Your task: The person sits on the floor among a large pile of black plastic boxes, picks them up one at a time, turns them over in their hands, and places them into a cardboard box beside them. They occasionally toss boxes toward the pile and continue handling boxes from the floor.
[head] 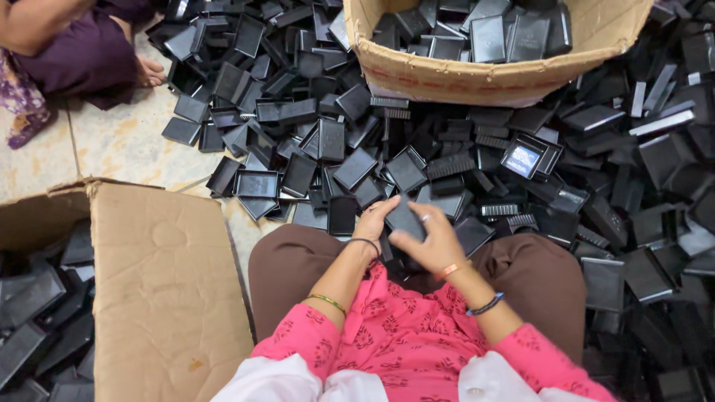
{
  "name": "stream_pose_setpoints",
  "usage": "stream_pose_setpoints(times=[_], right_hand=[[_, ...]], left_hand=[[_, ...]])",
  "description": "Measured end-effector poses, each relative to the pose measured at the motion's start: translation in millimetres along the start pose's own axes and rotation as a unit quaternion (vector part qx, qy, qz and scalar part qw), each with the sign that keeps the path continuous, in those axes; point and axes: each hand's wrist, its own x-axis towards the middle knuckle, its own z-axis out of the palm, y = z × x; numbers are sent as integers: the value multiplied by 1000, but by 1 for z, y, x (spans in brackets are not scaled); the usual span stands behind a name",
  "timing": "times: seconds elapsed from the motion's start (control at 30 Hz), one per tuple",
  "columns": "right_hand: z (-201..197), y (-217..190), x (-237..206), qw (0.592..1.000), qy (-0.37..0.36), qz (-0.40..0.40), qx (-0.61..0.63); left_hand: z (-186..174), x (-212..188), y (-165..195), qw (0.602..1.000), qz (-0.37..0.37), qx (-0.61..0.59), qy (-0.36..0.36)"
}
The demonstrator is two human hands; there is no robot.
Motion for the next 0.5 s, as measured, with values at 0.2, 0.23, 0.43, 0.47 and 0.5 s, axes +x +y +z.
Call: stream_pose_setpoints(times=[0.2, 0.23, 0.43, 0.47, 0.5], right_hand=[[32, 16, 5, 981, -3, 137, 136], [38, 22, 6, 943, 2, 218, 252], [65, 21, -7, 947, -33, 213, 239], [65, 16, -10, 964, -42, 178, 192], [64, 12, -14, 978, -52, 138, 144]], left_hand=[[-20, -8, 11, 984, -54, 4, 172], [-22, -7, 10, 979, -47, 1, 200], [-30, 11, -5, 981, 101, 32, 164], [-31, 13, -7, 980, 83, 9, 181], [-31, 14, -7, 978, 68, -15, 196]])
